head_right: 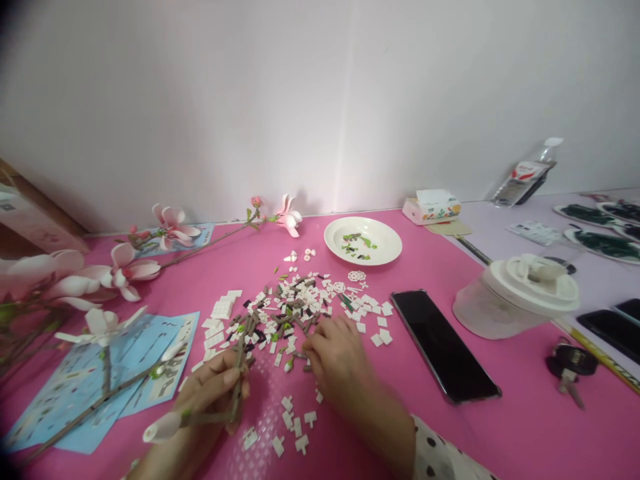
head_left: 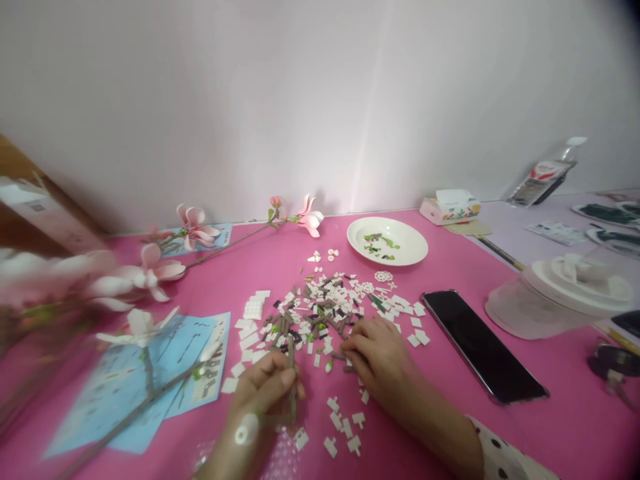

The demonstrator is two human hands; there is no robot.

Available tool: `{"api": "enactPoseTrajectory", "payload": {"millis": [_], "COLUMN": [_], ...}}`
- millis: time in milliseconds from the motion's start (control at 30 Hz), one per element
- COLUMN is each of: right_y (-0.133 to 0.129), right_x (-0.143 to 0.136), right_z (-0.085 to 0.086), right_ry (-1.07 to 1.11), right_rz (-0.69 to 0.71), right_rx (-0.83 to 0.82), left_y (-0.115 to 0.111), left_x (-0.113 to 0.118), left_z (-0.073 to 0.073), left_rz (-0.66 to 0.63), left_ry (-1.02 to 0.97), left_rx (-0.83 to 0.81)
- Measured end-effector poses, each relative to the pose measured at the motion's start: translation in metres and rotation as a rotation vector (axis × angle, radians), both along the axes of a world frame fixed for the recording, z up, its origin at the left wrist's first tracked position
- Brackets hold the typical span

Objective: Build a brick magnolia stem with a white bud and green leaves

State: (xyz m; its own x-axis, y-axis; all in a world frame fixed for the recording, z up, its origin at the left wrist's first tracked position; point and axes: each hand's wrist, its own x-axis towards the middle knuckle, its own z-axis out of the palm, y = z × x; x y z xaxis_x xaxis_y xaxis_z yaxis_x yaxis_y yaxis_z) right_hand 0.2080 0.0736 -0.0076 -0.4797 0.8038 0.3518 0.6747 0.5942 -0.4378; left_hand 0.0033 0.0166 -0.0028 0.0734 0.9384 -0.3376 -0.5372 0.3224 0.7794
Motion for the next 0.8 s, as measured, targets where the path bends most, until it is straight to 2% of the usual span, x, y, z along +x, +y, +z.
{"api": "enactPoseTrajectory", "payload": {"millis": [167, 567, 800], "right_y": [-0.0004, -0.0020, -0.0007], "right_x": [-0.0011, -0.0032, -0.0020], "right_z": [-0.0026, 0.0021, 0.0029], "right_ry": [0.007, -0.006, 0.012], "right_rz": [-0.005, -0.013, -0.011], "right_rx": [0.003, -0.012, 0.021], "left_y": [-0.0022, -0.0020, -0.0015], "left_x": [0.0005, 0.0055, 0.0020], "left_z": [-0.0025, 0.0056, -0.0025], "left_rz": [-0.021, 0.021, 0.016], "left_ry": [-0.014, -0.044, -0.007], "left_rx": [0.008, 0.003, 0.022]}}
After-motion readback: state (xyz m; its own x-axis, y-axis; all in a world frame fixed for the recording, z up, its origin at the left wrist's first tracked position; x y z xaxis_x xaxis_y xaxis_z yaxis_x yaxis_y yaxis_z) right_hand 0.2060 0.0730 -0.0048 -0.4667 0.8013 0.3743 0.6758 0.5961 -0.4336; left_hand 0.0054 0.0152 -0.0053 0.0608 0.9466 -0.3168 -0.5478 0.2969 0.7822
